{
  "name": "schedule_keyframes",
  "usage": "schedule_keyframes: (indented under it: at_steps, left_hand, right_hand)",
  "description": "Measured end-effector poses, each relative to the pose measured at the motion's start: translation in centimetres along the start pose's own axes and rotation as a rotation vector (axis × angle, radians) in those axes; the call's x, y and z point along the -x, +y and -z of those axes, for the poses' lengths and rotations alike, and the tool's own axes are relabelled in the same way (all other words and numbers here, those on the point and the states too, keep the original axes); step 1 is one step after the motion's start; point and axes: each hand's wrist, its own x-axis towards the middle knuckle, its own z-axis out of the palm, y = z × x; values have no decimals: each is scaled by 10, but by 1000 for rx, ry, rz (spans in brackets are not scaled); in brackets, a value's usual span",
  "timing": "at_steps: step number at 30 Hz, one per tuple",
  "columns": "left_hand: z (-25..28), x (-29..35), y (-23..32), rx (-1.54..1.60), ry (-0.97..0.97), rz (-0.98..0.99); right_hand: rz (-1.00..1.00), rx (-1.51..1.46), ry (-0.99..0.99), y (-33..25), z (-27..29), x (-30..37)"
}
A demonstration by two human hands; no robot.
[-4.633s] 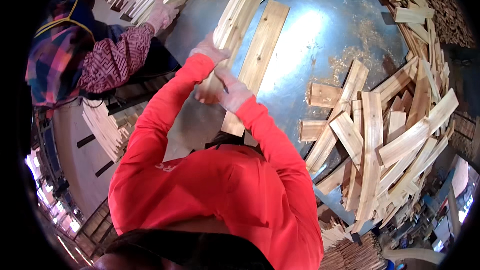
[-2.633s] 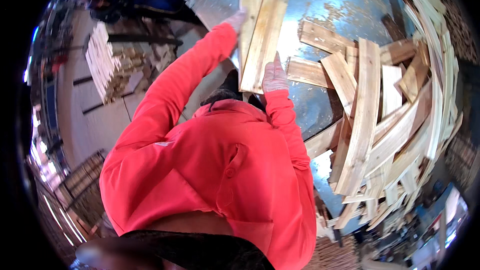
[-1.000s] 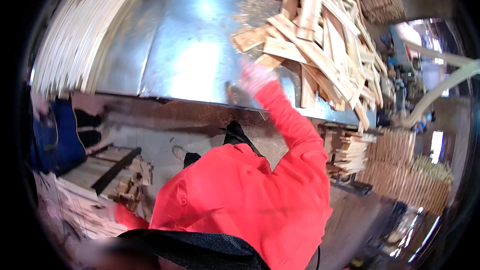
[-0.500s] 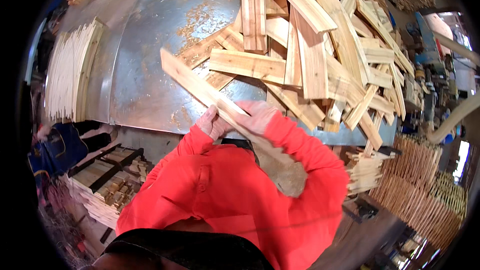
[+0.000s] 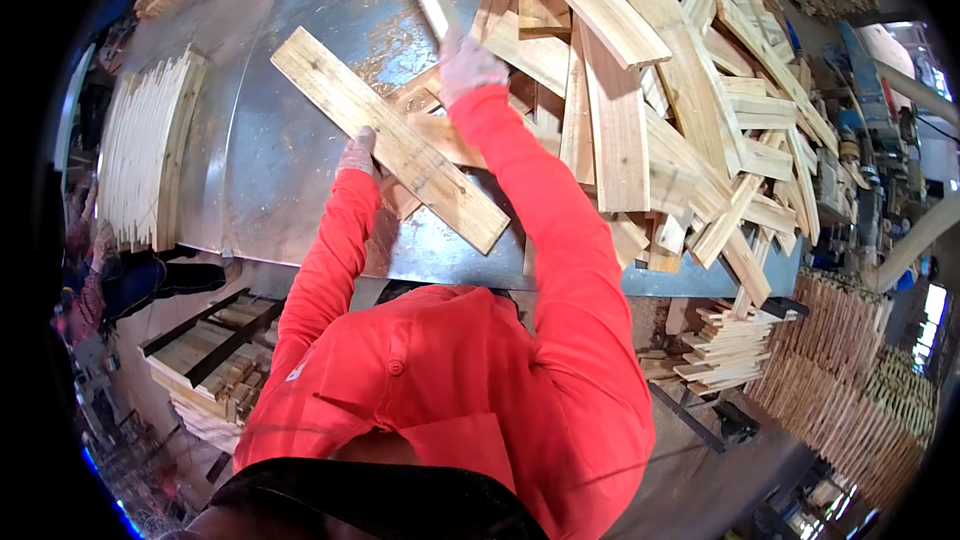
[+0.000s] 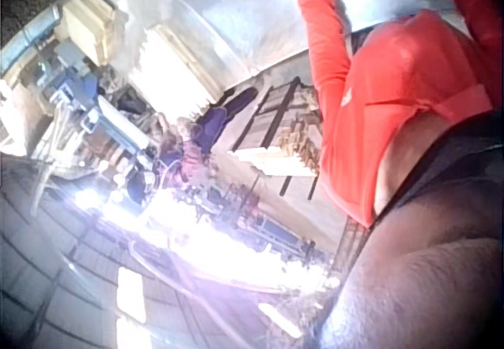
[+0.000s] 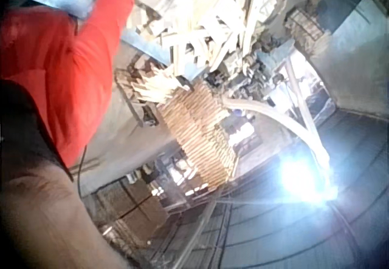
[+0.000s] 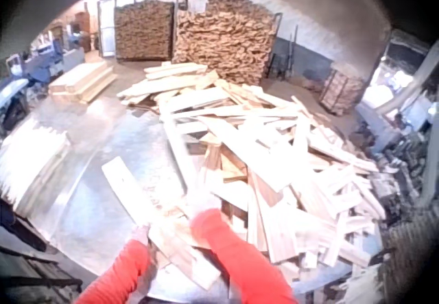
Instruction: The person sorts and stacks light-colored wooden planks on a metal table. They pick up individual planks from a pile, inspect them, and place them into a neat stack, occasionally adjusting the alignment of the stack.
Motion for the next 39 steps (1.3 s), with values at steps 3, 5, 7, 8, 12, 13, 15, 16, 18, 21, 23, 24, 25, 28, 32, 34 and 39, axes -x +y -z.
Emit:
schedule_keyframes:
  at_steps: [3,5,7,8,12,13,15,16,18,21,23,24,25,28,32,34,39]
  left_hand:
    - [-14,0,-1,549,-270,93]
    - [-26,-8,-8,541,-155,42]
    - [-33,19,-16,490,-44,84]
    - [-27,16,-22,474,21,24]
    - [2,15,-28,404,-58,-122]
    - [25,-8,-41,526,-158,-42]
    - [5,11,-25,447,-146,39]
    - [0,15,-19,442,-169,111]
    - [14,-11,-36,508,-179,120]
    - [22,-5,-39,596,-71,157]
    - [20,8,-37,638,-63,150]
    - [23,10,-38,590,-60,128]
    - [23,14,-41,540,-66,117]
    - [21,5,-53,526,-144,192]
    - [24,20,-56,608,-207,227]
    - [30,17,-61,688,-180,231]
    - [65,23,-41,464,37,-38]
  right_hand:
    - [41,101,-355,-49,41,72]
    - [410,115,-236,-33,-10,108]
    - [403,64,-380,-39,-11,130]
    - [398,66,-461,-42,-18,135]
    - [55,162,37,6,13,111]
    - [-264,265,53,21,44,94]
    - [-701,651,238,104,49,88]
    - [-679,528,206,112,53,88]
    - [-612,363,175,112,55,94]
    - [-509,174,107,64,67,135]
    - [-363,163,198,54,54,178]
    - [-294,20,158,47,54,194]
    - [-141,55,125,52,47,215]
    - [23,-179,-99,39,41,238]
    - [131,-29,-200,2,21,200]
    - [171,-24,-326,-8,-1,170]
    - [221,25,-113,-5,-51,145]
